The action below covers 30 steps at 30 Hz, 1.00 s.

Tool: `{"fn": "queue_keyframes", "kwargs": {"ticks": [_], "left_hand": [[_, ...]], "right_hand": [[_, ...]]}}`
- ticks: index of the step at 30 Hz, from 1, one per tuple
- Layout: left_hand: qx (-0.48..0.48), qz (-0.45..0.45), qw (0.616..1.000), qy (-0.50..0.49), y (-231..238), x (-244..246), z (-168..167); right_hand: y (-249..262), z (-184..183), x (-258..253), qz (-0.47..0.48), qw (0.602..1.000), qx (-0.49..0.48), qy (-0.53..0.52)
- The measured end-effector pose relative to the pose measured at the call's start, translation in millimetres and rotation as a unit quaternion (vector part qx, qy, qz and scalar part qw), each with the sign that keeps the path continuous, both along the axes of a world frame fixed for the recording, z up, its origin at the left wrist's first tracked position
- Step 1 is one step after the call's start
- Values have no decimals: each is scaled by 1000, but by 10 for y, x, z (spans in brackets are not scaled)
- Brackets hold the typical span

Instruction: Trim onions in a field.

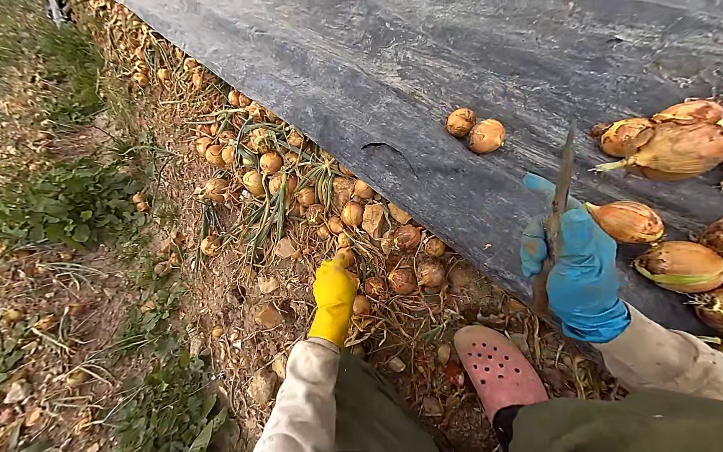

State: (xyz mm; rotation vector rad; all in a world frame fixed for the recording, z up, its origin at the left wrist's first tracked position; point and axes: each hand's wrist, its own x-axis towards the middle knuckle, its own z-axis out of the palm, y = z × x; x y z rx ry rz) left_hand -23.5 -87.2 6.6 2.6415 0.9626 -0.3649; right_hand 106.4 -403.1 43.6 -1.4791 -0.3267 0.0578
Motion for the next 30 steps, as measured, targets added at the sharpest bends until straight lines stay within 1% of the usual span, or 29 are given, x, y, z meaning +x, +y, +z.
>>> {"fn": "queue_keyframes", "kwargs": {"ticks": [1, 3, 4, 5, 7, 8, 9, 10, 11, 12, 13, 14, 15, 16, 17, 19, 21, 22, 23, 24, 25, 26, 27, 28, 29, 30], "left_hand": [[-5, 6, 1000, -11, 24, 61, -131], [8, 32, 999, 3, 98, 283, -418], [16, 41, 999, 8, 142, 359, -501], [7, 48, 999, 7, 193, 397, -516], [-49, 80, 995, -18, 289, 415, -413], [-105, 103, 988, -53, 293, 377, -317], [-185, 125, 969, -105, 255, 291, -199], [-285, 139, 934, -166, 182, 163, -77], [-378, 146, 885, -227, 82, 19, 30], [-447, 148, 840, -271, -7, -107, 107], [-484, 145, 810, -299, -108, -204, 187], [-496, 142, 793, -324, -229, -277, 276], [-500, 135, 784, -341, -353, -330, 373], [-492, 124, 787, -351, -478, -373, 466], [-482, 105, 795, -354, -595, -411, 550], [-481, 77, 800, -350, -806, -470, 678], [-468, 70, 815, -335, -965, -535, 745], [-459, 61, 822, -332, -1015, -570, 758], [-452, 55, 826, -332, -1053, -607, 758], [-449, 52, 827, -333, -1090, -641, 749], [-441, 57, 830, -337, -1138, -666, 737], [-415, 70, 841, -339, -1198, -675, 718], [-359, 82, 866, -338, -1252, -672, 675], [-282, 82, 900, -323, -1271, -664, 629], [-197, 79, 933, -292, -1249, -644, 602], [-145, 89, 948, -269, -1198, -614, 598]], "right_hand": [[48, -12, -76, -5, 999, -28, 23], [53, -122, -243, 34, 995, -61, 70], [40, -180, -333, 55, 990, -87, 92], [44, -256, -426, 63, 986, -108, 109], [2, -416, -559, 90, 971, -181, 127], [-2, -495, -607, 100, 963, -213, 128], [8, -549, -640, 116, 955, -238, 130], [44, -583, -670, 133, 950, -249, 134], [93, -585, -689, 159, 943, -259, 138], [158, -571, -697, 193, 932, -270, 143], [243, -532, -704, 227, 920, -278, 157], [342, -498, -721, 252, 912, -272, 176], [438, -462, -741, 275, 906, -251, 200], [526, -422, -775, 294, 904, -204, 236], [596, -362, -819, 311, 898, -136, 281], [686, -233, -921, 293, 890, -13, 348], [696, -157, -964, 272, 898, 31, 344], [695, -155, -974, 255, 915, 26, 313], [677, -178, -983, 235, 938, 6, 255], [635, -220, -987, 223, 958, -35, 178], [586, -288, -984, 213, 970, -85, 79], [558, -340, -988, 181, 975, -126, -35], [541, -356, -976, 145, 969, -144, -141], [522, -337, -954, 130, 962, -140, -194], [496, -300, -931, 130, 964, -118, -200], [458, -268, -913, 141, 972, -91, -163]]}}
